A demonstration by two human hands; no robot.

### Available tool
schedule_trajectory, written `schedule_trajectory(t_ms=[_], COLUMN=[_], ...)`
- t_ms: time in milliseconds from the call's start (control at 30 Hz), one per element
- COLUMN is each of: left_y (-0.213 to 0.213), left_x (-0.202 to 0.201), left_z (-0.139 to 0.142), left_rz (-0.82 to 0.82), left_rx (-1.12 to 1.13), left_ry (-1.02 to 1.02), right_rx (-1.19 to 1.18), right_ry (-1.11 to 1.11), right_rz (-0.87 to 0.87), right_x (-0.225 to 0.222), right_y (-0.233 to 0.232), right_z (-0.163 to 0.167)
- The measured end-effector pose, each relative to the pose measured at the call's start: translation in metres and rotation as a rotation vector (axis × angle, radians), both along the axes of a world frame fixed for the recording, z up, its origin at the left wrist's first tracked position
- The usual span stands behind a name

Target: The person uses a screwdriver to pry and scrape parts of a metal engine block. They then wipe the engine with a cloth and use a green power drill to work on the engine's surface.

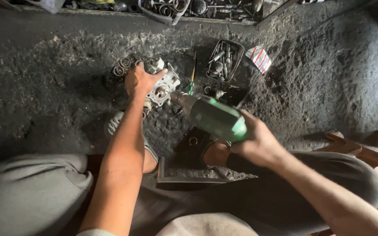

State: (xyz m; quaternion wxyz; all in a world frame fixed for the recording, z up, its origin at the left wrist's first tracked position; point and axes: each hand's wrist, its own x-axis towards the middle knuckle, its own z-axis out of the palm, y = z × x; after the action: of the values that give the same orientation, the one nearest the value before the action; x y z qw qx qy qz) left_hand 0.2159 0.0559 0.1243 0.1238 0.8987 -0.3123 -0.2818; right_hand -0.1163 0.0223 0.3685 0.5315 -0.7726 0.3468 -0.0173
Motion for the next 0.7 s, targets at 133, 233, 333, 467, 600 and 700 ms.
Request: schedule_trajectory(t_ms=[133,233,333,467,600,700], left_y=[0.002,0.001,0.000,0.000,0.003,0.002], left_x=[-0.004,-0.008,-0.010,-0.011,-0.012,-0.011], left_z=[-0.006,-0.010,-0.013,-0.015,-0.016,-0.018], left_rz=[0.047,0.069,0.060,0.056,0.063,0.082], left_rx=[-0.051,-0.053,-0.085,-0.129,-0.162,-0.137], left_ry=[0.013,-0.036,-0.052,-0.039,0.002,0.066], right_rx=[-0.211,-0.283,-0.524,-0.777,-0.706,-0.399], right_ry=[0.579,0.873,0.673,0.497,0.575,0.804], right_rz=[0.194,0.498,0.654,0.744,0.770,0.730], right_x=[0.009,0.011,0.009,0.009,0.027,0.044], right_y=[0.021,0.029,0.036,0.048,0.045,0.023], right_z=[-0.004,-0.014,-0.026,-0.030,-0.014,0.004])
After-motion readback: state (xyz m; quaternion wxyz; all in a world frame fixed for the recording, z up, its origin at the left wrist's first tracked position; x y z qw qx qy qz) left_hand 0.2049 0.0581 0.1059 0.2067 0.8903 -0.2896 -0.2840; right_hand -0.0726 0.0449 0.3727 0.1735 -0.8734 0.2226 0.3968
